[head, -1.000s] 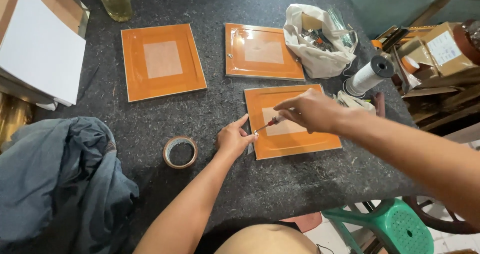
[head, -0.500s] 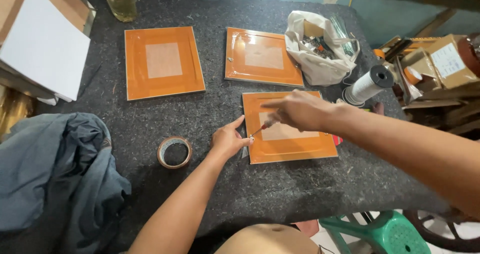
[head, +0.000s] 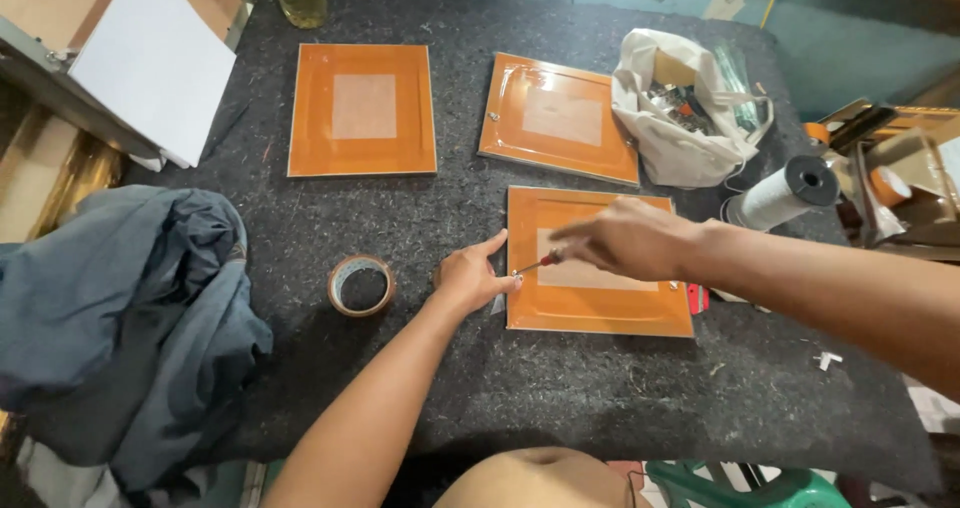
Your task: Securing the backings of picture frames using a hand tool to press in fasteners.
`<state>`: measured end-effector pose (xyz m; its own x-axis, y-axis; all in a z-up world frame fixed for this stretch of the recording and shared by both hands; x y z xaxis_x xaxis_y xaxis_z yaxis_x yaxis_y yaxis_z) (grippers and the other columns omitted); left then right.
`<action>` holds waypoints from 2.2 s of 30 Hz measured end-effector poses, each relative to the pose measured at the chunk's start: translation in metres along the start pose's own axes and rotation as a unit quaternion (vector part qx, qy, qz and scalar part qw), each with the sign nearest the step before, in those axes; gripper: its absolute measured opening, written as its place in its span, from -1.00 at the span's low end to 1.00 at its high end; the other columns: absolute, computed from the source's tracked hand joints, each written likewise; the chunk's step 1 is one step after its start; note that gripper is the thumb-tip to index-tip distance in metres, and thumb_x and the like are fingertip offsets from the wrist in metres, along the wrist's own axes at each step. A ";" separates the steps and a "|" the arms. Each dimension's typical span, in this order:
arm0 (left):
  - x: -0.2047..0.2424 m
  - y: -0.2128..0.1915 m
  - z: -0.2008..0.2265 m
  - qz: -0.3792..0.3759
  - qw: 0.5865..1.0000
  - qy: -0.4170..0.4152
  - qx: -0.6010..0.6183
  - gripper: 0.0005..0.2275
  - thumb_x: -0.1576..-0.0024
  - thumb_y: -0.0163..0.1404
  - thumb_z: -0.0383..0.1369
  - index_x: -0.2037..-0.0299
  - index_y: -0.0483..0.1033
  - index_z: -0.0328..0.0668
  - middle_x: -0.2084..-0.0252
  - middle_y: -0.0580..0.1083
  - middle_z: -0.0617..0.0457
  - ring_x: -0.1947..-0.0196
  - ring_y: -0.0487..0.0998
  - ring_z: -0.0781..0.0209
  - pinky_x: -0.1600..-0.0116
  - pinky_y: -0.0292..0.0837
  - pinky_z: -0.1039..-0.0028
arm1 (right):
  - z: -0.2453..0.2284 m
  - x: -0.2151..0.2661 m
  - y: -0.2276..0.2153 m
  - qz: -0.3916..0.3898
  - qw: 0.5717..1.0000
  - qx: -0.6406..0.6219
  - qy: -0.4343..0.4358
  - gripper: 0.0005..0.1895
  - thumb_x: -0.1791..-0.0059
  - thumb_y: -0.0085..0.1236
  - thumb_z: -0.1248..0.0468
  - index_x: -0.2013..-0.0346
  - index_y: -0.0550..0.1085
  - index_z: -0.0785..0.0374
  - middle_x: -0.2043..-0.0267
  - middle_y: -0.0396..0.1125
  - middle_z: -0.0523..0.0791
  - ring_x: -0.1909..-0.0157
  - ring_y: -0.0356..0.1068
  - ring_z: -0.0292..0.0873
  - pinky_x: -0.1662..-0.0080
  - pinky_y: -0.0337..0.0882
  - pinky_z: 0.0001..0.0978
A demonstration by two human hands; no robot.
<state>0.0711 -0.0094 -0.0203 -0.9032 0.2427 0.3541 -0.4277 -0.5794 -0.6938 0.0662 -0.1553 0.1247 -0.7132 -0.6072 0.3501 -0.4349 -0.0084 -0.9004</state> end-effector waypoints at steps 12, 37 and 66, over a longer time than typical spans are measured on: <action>-0.008 -0.001 0.001 -0.008 1.000 -0.004 -0.016 -0.33 0.26 0.08 -0.03 -0.14 0.14 0.42 0.41 0.50 0.20 0.13 0.48 0.12 0.00 0.33 0.34 | 0.019 0.023 0.020 0.055 0.959 0.237 -0.145 -0.54 0.17 -0.17 0.27 -0.01 0.24 -0.16 0.15 0.25 -0.16 0.42 0.39 0.00 0.34 0.43 -0.23; 0.005 -0.011 0.012 -0.024 0.997 0.050 -0.060 -0.34 0.17 -0.01 -0.01 -0.20 0.09 0.24 0.21 0.47 -0.05 0.08 0.44 -0.04 0.06 0.34 0.24 | -0.021 0.023 0.074 0.201 0.927 -0.115 0.294 -0.74 0.10 -0.09 0.06 0.19 0.38 0.01 0.47 0.36 0.02 0.38 0.40 0.10 0.44 0.37 -0.08; 0.014 -0.022 0.015 -0.077 0.995 0.052 -0.044 -0.36 0.09 0.01 -0.06 -0.22 0.06 0.18 0.08 0.39 -0.22 0.02 0.38 -0.18 0.07 0.33 0.13 | -0.050 0.030 0.051 0.127 0.977 0.147 0.086 -0.68 0.14 -0.22 0.33 0.12 0.29 -0.02 0.23 0.29 -0.10 0.23 0.32 -0.02 0.28 0.33 -0.24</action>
<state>0.0686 -0.0055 0.0093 -0.8233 0.4057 0.3971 -0.5592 -0.4594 -0.6901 -0.0055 -0.1343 0.1020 -0.8707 -0.4768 0.1209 -0.0725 -0.1188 -0.9903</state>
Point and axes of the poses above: each hand's wrist, its own x-axis away from the middle knuckle, its own y-axis out of the palm, z = x × y, the point moved 5 cm from there along -x, towards the middle knuckle
